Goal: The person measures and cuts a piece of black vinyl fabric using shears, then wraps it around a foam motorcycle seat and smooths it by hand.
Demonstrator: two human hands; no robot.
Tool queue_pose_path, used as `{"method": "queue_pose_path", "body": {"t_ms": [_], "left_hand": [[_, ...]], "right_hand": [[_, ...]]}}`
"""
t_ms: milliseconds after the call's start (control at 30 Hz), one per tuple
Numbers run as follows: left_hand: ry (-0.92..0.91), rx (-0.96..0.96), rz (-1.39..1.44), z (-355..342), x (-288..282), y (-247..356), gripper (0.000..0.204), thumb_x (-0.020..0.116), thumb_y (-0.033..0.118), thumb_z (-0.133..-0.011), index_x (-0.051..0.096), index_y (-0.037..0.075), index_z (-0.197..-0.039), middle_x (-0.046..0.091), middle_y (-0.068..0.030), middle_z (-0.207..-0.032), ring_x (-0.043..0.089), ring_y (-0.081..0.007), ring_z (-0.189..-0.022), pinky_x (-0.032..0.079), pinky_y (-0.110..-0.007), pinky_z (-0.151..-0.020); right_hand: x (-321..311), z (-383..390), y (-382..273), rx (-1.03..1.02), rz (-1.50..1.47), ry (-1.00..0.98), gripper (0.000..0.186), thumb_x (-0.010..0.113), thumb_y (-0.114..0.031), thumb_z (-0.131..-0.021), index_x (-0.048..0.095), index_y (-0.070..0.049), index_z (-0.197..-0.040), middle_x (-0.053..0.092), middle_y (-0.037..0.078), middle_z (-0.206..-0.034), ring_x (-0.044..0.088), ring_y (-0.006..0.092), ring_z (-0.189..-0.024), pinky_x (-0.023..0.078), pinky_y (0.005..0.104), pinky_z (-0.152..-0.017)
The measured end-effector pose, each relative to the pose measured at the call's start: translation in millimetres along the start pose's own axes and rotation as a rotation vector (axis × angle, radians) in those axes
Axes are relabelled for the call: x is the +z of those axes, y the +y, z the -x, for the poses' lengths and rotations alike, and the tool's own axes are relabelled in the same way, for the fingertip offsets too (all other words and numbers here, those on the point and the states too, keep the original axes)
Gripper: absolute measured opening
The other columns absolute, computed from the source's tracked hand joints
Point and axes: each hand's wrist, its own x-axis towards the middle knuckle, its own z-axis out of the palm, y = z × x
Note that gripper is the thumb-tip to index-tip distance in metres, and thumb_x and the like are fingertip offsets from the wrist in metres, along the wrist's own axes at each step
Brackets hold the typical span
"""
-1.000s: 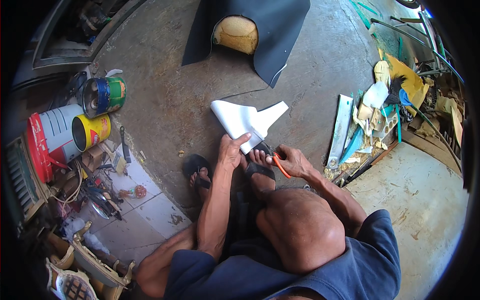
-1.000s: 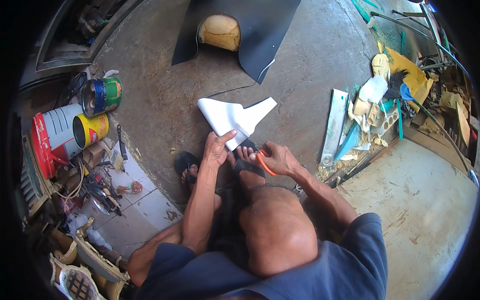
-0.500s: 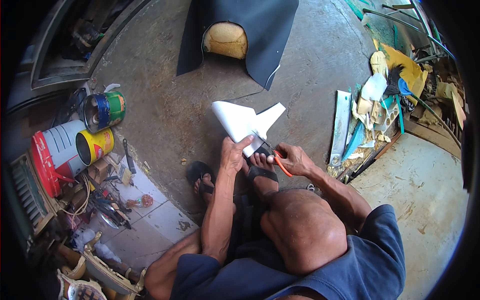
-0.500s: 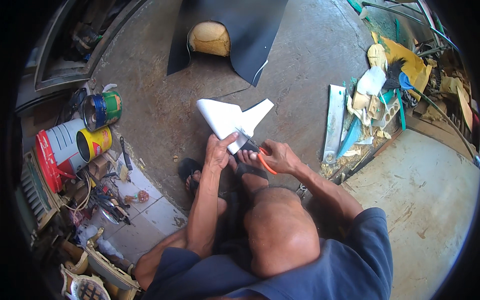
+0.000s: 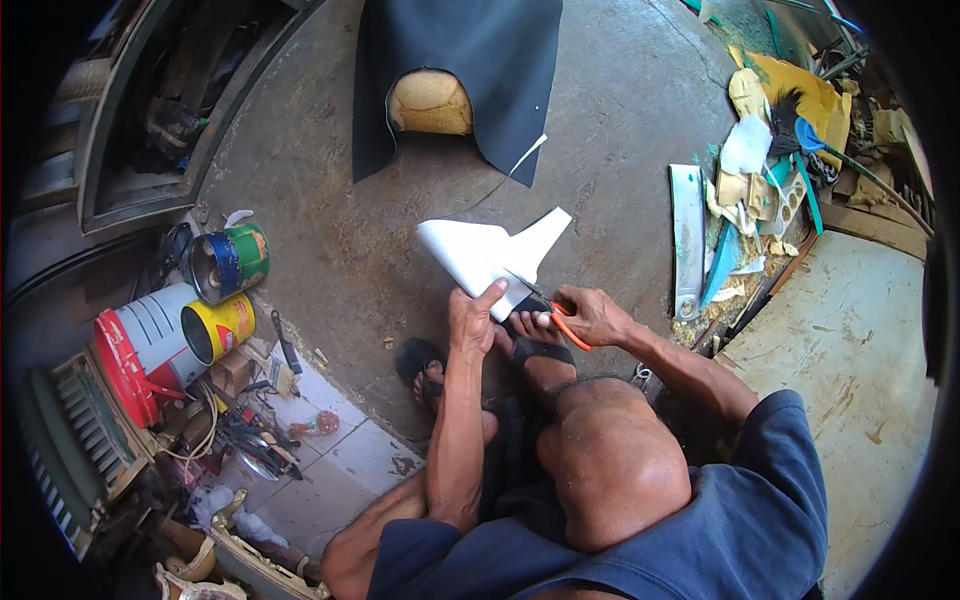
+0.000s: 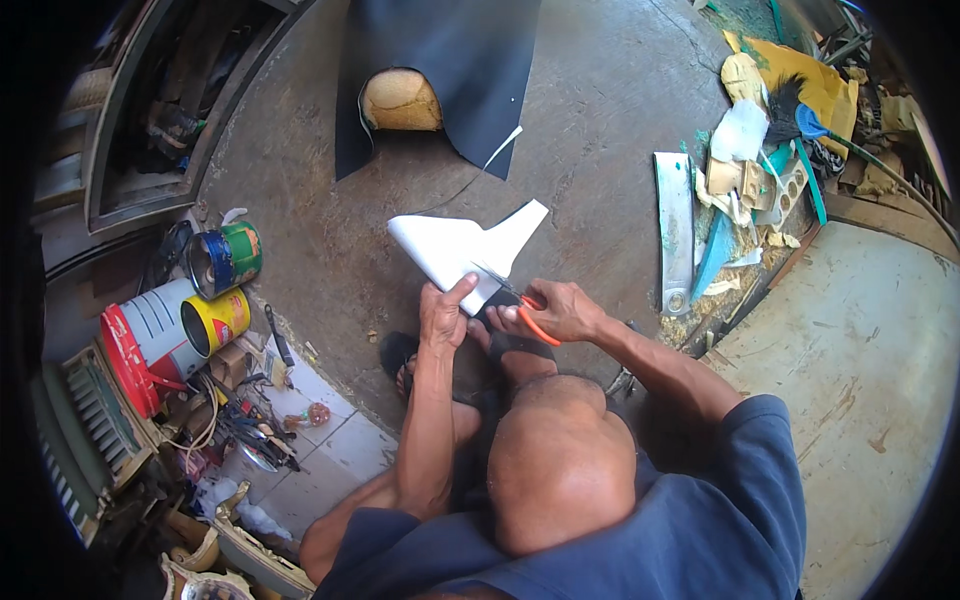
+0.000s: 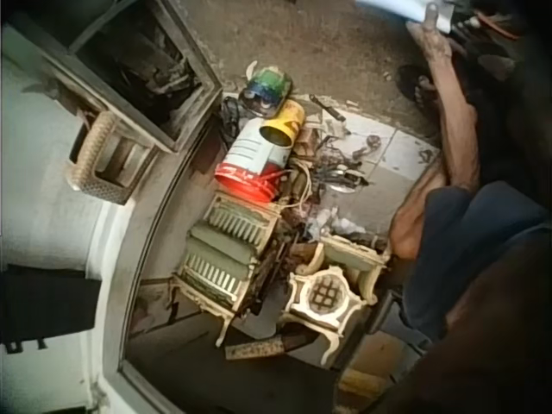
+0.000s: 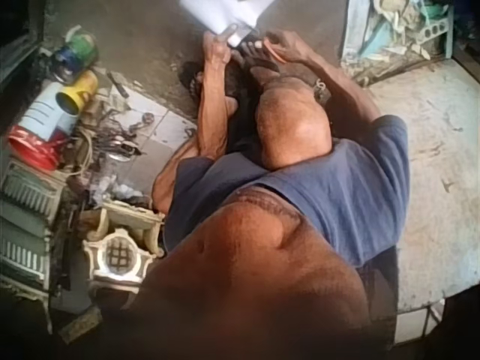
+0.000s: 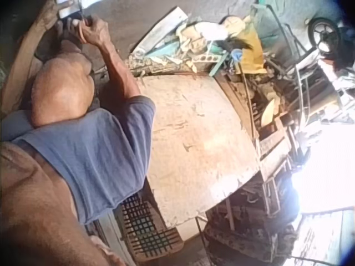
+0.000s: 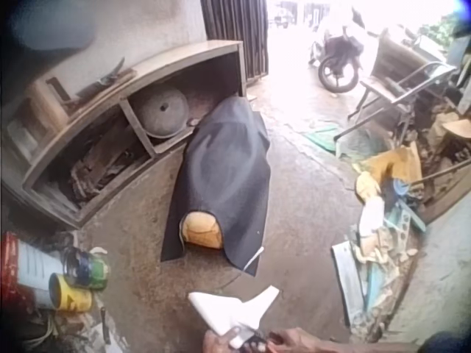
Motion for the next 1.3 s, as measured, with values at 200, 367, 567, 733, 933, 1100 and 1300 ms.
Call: {"method": "queue_pose_path", "body": {"t_ms": [200, 367, 567, 733, 933, 1100, 1300], "left_hand": [[0.008, -0.018, 0.014, 0, -4, 2, 0.041, 0.076, 0.001, -0.078, 0.061, -0.006, -0.116, 0.068, -0.0113, -0.106, 0.066, -0.0201, -0.094, 0.052, -0.033, -0.087], [-0.001, -0.028, 0.009, 2, -4, 2, 0.042, 0.076, 0.001, -0.078, 0.061, -0.006, -0.117, 0.068, -0.0115, -0.106, 0.066, -0.0199, -0.094, 0.052, -0.033, -0.087], [0.018, 0.005, -0.009, 3, -2, 2, 0.041, 0.077, 0.002, -0.078, 0.061, -0.006, -0.116, 0.068, -0.0115, -0.106, 0.066, -0.0198, -0.093, 0.052, -0.033, -0.086], [0.018, -0.004, -0.003, 3, -5, 3, 0.041, 0.077, 0.002, -0.078, 0.062, -0.006, -0.115, 0.068, -0.0112, -0.105, 0.066, -0.0197, -0.093, 0.051, -0.033, -0.086], [0.015, 0.014, 0.025, 3, -3, 4, 0.04, 0.077, 0.002, -0.078, 0.062, -0.006, -0.115, 0.068, -0.011, -0.104, 0.066, -0.0199, -0.093, 0.051, -0.032, -0.086], [-0.019, -0.011, 0.009, 6, -2, 5, 0.039, 0.076, 0.002, -0.079, 0.062, -0.006, -0.114, 0.068, -0.0109, -0.104, 0.066, -0.019, -0.092, 0.053, -0.032, -0.084], [-0.019, -0.025, 0.016, 4, -2, 5, 0.038, 0.075, 0.001, -0.08, 0.061, -0.006, -0.115, 0.067, -0.0108, -0.104, 0.066, -0.0193, -0.092, 0.053, -0.033, -0.083]], "right_hand": [[-3, 14, 3, 0.027, 0.068, -0.025, 0.065, 0.067, -0.061, -0.083, 0.065, 0.002, -0.1, 0.067, 0.021, -0.086, 0.067, 0.032, -0.085, 0.051, 0.0419, -0.073], [-3, 11, 3, 0.015, 0.064, -0.04, 0.065, 0.067, -0.061, -0.082, 0.064, 0.001, -0.1, 0.067, 0.021, -0.086, 0.067, 0.0324, -0.085, 0.051, 0.042, -0.073], [-1, 10, 13, -0.011, 0.026, -0.048, 0.063, 0.067, -0.059, -0.084, 0.064, 0.002, -0.1, 0.068, 0.02, -0.087, 0.067, 0.0321, -0.085, 0.051, 0.0419, -0.073], [-1, 9, 1, -0.015, 0.07, -0.035, 0.059, 0.067, -0.056, -0.085, 0.065, 0.001, -0.101, 0.068, 0.02, -0.086, 0.067, 0.0322, -0.083, 0.051, 0.0419, -0.072], [3, 12, 13, -0.017, 0.029, -0.022, 0.059, 0.067, -0.056, -0.085, 0.065, 0.001, -0.099, 0.067, 0.021, -0.085, 0.067, 0.032, -0.081, 0.051, 0.0421, -0.07], [7, 9, 2, -0.035, 0.046, 0.03, 0.057, 0.067, -0.055, -0.087, 0.065, 0.002, -0.094, 0.065, 0.02, -0.078, 0.066, 0.0306, -0.075, 0.05, 0.0421, -0.066], [7, 8, 7, 0.007, 0.016, 0.021, 0.061, 0.067, -0.058, -0.085, 0.064, 0.003, -0.093, 0.066, 0.021, -0.081, 0.067, 0.032, -0.078, 0.05, 0.0428, -0.068]]}}
